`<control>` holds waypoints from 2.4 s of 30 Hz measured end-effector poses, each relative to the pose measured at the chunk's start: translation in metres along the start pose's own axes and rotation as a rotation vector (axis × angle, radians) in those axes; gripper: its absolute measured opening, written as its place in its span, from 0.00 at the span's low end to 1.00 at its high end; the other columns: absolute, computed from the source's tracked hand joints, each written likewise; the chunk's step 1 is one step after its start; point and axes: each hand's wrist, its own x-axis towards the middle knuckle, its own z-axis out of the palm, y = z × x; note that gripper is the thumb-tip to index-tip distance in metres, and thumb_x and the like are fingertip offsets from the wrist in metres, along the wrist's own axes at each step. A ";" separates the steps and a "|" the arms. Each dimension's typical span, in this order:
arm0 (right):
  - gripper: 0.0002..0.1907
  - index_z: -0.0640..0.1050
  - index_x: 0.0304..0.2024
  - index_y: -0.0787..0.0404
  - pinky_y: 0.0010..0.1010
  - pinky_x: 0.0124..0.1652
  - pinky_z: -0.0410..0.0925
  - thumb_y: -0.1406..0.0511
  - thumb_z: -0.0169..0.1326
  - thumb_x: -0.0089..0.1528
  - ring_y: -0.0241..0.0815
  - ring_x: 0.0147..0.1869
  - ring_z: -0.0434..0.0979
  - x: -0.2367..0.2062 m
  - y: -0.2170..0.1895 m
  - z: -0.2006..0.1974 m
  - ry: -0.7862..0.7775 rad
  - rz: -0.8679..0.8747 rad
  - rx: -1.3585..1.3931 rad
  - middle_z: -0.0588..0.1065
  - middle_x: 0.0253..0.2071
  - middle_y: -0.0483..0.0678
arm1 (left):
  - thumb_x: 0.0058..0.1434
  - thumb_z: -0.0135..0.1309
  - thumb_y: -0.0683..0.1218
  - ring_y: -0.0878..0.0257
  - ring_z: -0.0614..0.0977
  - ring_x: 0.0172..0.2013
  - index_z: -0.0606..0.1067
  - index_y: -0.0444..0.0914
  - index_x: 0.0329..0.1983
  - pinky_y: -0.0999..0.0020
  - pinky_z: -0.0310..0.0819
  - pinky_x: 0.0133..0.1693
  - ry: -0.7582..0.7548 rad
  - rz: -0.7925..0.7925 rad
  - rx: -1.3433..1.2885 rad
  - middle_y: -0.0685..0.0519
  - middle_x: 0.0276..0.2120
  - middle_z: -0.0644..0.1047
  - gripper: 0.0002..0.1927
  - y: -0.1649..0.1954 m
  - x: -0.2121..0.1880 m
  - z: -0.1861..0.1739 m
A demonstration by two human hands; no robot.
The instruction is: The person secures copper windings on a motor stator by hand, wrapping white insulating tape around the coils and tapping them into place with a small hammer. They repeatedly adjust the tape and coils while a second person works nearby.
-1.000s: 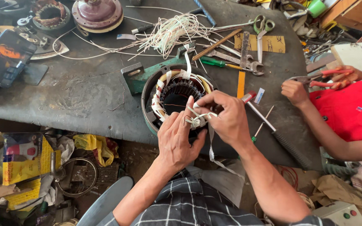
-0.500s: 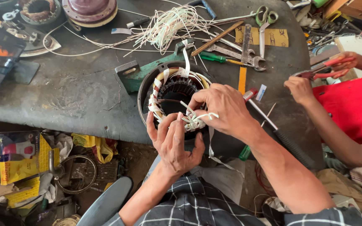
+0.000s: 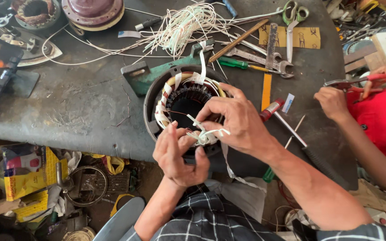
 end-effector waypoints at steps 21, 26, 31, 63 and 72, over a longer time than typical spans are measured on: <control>0.05 0.81 0.33 0.58 0.52 0.72 0.51 0.65 0.63 0.57 0.40 0.31 0.81 -0.003 -0.013 0.013 0.113 0.054 0.036 0.80 0.27 0.43 | 0.55 0.70 0.48 0.50 0.78 0.53 0.55 0.30 0.74 0.42 0.53 0.71 -0.206 -0.079 0.126 0.48 0.46 0.79 0.50 0.009 0.009 -0.017; 0.03 0.81 0.31 0.58 0.55 0.72 0.48 0.65 0.62 0.57 0.41 0.35 0.82 -0.001 -0.007 0.020 0.158 0.004 0.012 0.80 0.29 0.44 | 0.56 0.69 0.46 0.51 0.78 0.54 0.53 0.31 0.76 0.45 0.52 0.72 -0.218 -0.117 0.118 0.51 0.46 0.80 0.51 0.008 0.010 -0.016; 0.05 0.81 0.31 0.58 0.56 0.72 0.48 0.64 0.57 0.56 0.44 0.38 0.82 0.000 0.001 0.019 0.090 -0.010 -0.062 0.80 0.29 0.45 | 0.54 0.70 0.47 0.52 0.78 0.52 0.51 0.29 0.77 0.46 0.52 0.71 -0.254 -0.190 0.099 0.51 0.43 0.78 0.54 0.011 0.009 -0.016; 0.25 0.77 0.56 0.62 0.23 0.39 0.74 0.68 0.64 0.55 0.29 0.37 0.81 -0.174 -0.035 -0.036 0.097 0.378 0.241 0.83 0.35 0.43 | 0.55 0.64 0.38 0.57 0.78 0.59 0.49 0.41 0.80 0.50 0.40 0.74 -0.201 -0.298 0.009 0.53 0.43 0.84 0.53 0.045 0.024 -0.010; 0.17 0.86 0.49 0.52 0.30 0.31 0.71 0.61 0.68 0.57 0.37 0.29 0.77 -0.340 0.000 -0.067 0.073 1.016 -0.259 0.81 0.31 0.45 | 0.53 0.66 0.36 0.52 0.78 0.60 0.51 0.41 0.80 0.56 0.43 0.75 -0.199 -0.263 0.066 0.43 0.72 0.69 0.54 0.044 0.018 -0.008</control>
